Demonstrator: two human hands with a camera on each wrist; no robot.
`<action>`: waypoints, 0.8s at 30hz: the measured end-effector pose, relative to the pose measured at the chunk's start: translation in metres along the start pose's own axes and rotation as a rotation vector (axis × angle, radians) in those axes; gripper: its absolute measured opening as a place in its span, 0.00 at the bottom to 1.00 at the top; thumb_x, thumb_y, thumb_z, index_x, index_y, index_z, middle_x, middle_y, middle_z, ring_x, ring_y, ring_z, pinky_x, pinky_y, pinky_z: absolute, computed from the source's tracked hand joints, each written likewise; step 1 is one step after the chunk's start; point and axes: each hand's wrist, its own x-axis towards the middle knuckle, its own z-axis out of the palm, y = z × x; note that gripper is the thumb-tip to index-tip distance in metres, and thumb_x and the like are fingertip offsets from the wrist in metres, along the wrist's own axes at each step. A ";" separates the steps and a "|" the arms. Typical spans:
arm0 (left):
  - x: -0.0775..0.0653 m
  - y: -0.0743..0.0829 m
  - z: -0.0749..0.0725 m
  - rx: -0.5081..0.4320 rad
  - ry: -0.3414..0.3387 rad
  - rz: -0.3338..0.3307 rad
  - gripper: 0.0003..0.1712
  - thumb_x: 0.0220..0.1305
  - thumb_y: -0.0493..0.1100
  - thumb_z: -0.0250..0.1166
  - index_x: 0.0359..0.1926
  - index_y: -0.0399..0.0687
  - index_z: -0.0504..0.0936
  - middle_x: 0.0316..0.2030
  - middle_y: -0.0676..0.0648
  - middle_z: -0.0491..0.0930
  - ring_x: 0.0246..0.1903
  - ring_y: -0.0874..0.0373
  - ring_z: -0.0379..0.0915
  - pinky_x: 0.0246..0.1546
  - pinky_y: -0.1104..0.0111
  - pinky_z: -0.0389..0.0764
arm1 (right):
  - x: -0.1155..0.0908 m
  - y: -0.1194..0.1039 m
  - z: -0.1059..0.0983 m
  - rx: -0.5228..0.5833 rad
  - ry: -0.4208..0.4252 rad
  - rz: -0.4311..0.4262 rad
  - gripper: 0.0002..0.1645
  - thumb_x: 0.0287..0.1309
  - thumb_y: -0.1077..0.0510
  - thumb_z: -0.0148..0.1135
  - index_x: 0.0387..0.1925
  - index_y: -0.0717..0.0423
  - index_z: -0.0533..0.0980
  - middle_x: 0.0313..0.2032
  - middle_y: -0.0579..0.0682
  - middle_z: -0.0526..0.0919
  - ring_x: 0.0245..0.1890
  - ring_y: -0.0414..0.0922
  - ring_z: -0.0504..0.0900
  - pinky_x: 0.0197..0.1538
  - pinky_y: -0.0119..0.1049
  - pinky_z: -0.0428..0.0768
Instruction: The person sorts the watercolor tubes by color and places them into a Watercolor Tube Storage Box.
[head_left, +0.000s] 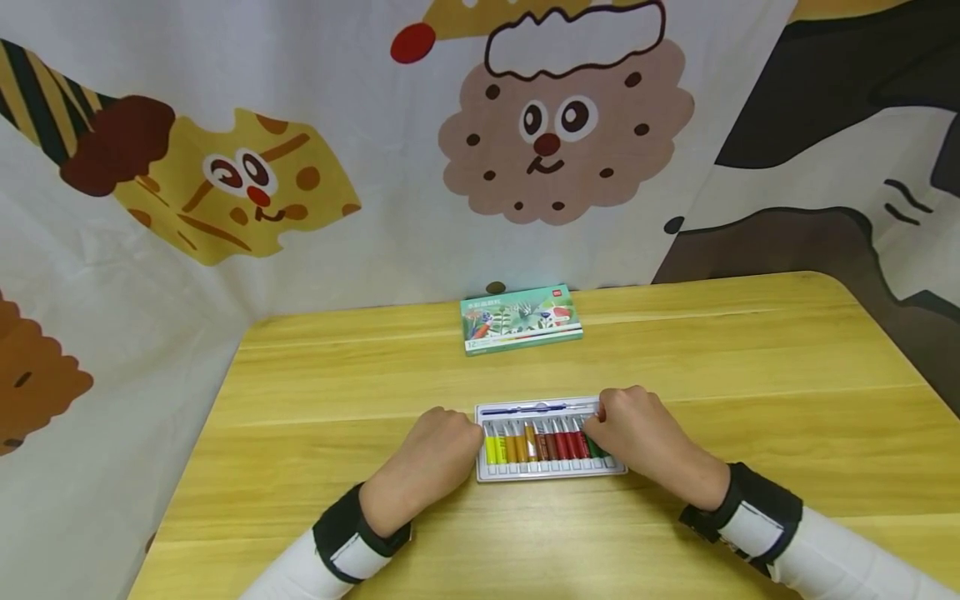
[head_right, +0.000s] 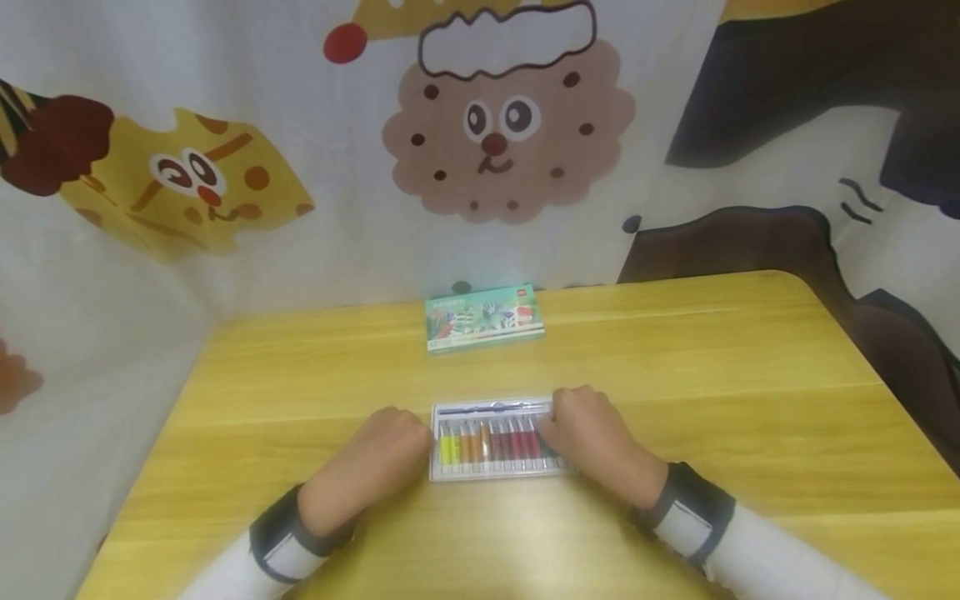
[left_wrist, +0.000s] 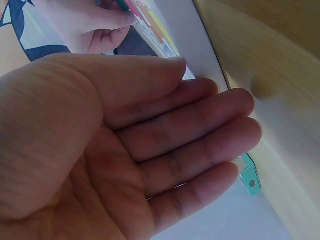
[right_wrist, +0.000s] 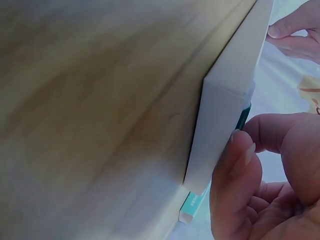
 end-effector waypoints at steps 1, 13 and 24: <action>0.000 0.000 0.000 -0.003 -0.003 -0.002 0.06 0.64 0.32 0.70 0.29 0.41 0.88 0.18 0.50 0.78 0.17 0.63 0.64 0.23 0.67 0.69 | 0.000 0.000 0.001 -0.004 0.006 -0.006 0.19 0.53 0.67 0.67 0.14 0.52 0.70 0.14 0.42 0.65 0.13 0.35 0.61 0.18 0.29 0.60; 0.000 -0.001 -0.001 -0.014 -0.010 0.002 0.05 0.65 0.32 0.70 0.30 0.40 0.89 0.18 0.50 0.78 0.17 0.62 0.64 0.24 0.67 0.70 | -0.001 0.000 0.000 -0.005 0.026 0.007 0.15 0.53 0.66 0.68 0.15 0.55 0.75 0.14 0.43 0.69 0.12 0.36 0.65 0.17 0.29 0.61; 0.000 -0.001 -0.001 -0.026 -0.021 -0.006 0.06 0.66 0.32 0.69 0.31 0.41 0.89 0.19 0.51 0.78 0.17 0.62 0.63 0.24 0.67 0.69 | -0.009 -0.001 -0.013 0.085 -0.092 0.051 0.12 0.63 0.60 0.70 0.24 0.56 0.78 0.17 0.44 0.72 0.15 0.38 0.67 0.19 0.31 0.64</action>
